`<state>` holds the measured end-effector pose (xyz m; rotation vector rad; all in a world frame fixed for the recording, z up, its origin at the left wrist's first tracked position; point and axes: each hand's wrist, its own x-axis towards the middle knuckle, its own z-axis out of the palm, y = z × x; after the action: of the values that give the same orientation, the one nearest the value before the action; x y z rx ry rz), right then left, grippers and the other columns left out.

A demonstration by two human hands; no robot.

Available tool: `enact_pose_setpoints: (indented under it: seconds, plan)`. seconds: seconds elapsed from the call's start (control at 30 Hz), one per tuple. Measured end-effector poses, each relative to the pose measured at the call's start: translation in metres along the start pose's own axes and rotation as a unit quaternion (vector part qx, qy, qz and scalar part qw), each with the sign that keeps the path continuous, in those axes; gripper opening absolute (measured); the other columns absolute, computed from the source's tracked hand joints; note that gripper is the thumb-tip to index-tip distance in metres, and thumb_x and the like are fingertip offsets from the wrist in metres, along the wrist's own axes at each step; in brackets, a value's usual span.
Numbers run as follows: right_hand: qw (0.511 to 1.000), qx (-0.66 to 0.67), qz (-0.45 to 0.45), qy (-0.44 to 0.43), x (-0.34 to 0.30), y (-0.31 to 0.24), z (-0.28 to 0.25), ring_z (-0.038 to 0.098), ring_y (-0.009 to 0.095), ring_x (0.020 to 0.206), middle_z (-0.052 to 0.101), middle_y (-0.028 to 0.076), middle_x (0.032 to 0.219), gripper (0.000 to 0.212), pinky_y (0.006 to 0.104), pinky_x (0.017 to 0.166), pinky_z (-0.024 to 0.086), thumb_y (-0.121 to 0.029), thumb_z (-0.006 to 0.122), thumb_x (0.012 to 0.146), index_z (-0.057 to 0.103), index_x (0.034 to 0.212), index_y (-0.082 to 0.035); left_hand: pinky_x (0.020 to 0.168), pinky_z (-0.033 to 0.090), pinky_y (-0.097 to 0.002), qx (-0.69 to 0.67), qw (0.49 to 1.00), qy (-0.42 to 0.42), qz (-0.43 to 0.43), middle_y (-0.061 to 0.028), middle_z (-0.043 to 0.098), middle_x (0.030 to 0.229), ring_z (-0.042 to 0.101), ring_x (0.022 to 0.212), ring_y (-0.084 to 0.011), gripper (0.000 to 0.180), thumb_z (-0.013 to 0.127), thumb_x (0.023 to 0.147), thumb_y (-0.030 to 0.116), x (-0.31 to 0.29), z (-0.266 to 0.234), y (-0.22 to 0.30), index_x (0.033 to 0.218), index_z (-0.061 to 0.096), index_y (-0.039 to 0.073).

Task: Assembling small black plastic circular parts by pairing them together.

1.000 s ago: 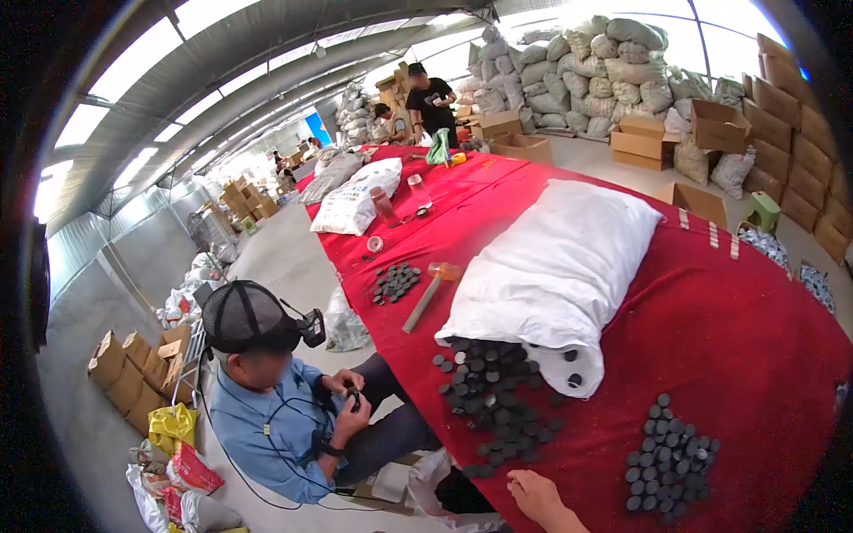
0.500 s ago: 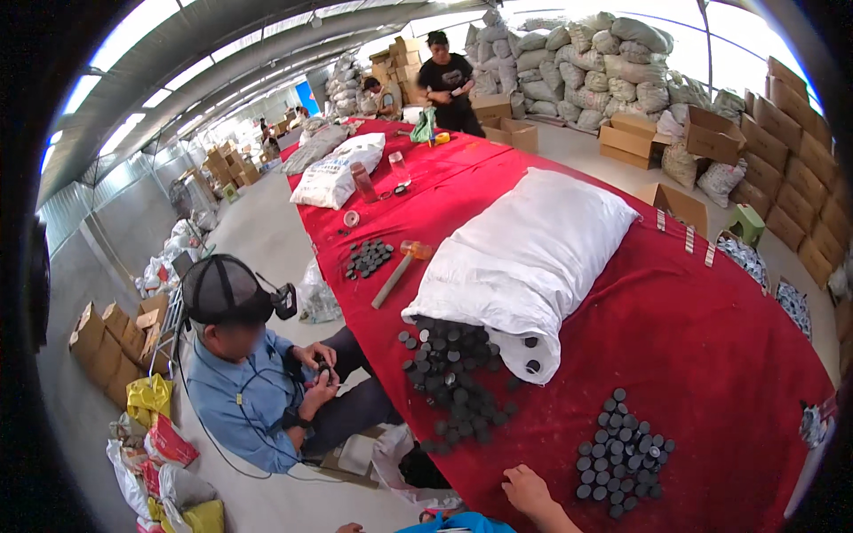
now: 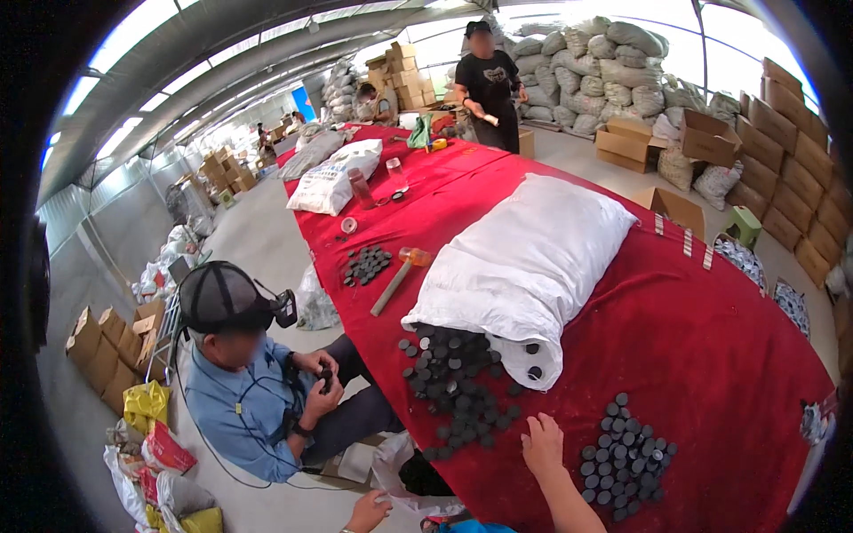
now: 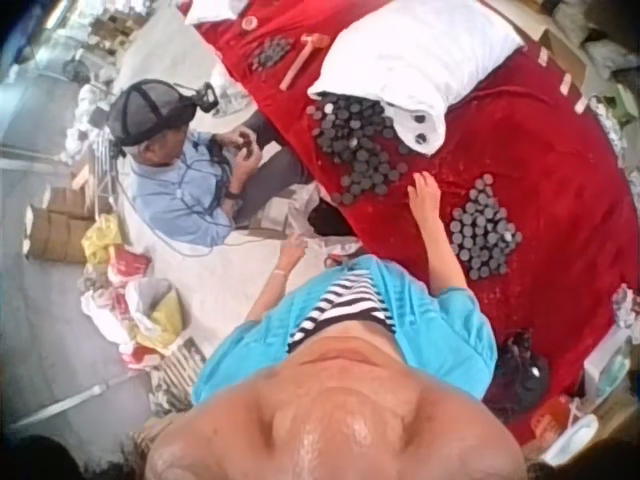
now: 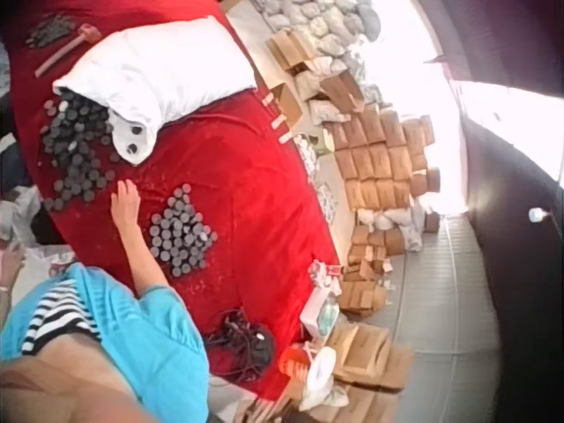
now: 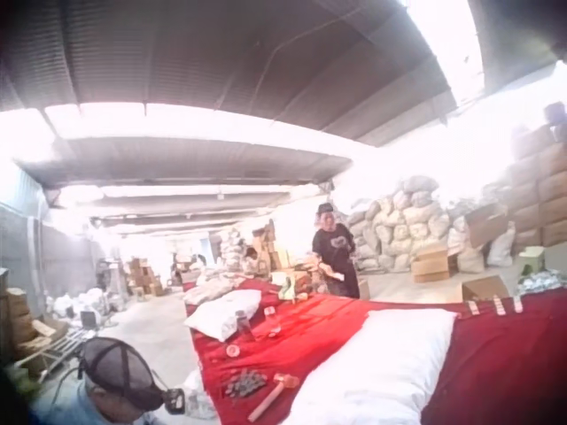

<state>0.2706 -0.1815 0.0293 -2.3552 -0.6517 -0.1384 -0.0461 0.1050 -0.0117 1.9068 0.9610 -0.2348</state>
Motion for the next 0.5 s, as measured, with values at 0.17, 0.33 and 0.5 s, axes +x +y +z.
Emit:
enact_pose_setpoints:
  seconds: [0.17, 0.33, 0.5]
  plan:
    - [0.992, -0.124, 0.006, -0.022, -0.014, 0.022, 0.024, 0.04, 0.036, 0.128, 0.045, 0.019, 0.134, 0.048, 0.0501, 0.102, 0.034, -0.017, 0.069, 0.078, 0.054, 0.122, -0.006, 0.088, 0.048, -0.04, 0.07, 0.976, 0.095, 0.181, -0.0189, 0.062, 0.113, 0.061, 0.101, -0.0343, 0.035, 0.063, 0.08, 0.021, 0.029, -0.002, 0.123, 0.109, 0.061, 0.003]
    - [0.992, -0.128, -0.009, -0.008, -0.005, 0.012, 0.015, 0.041, 0.036, 0.126, 0.046, 0.018, 0.132, 0.045, 0.0499, 0.101, 0.034, -0.018, 0.068, 0.079, 0.055, 0.12, -0.007, 0.097, 0.043, -0.0429, 0.116, 0.915, 0.186, 0.339, -0.0226, 0.057, 0.121, 0.054, 0.112, -0.0378, 0.039, 0.065, 0.082, 0.025, 0.096, 0.0, 0.141, 0.111, 0.059, -0.001]
    - [0.995, -0.087, 0.017, -0.051, 0.019, 0.023, 0.001, 0.054, 0.033, 0.11, 0.059, 0.014, 0.115, 0.029, 0.0452, 0.087, 0.046, -0.018, 0.068, 0.078, 0.063, 0.105, -0.007, 0.101, 0.039, -0.0448, 0.126, 0.909, 0.232, 0.324, -0.025, 0.051, 0.128, 0.049, 0.118, -0.0404, 0.044, 0.063, 0.085, 0.03, 0.158, 0.0, 0.166, 0.116, 0.057, -0.002]
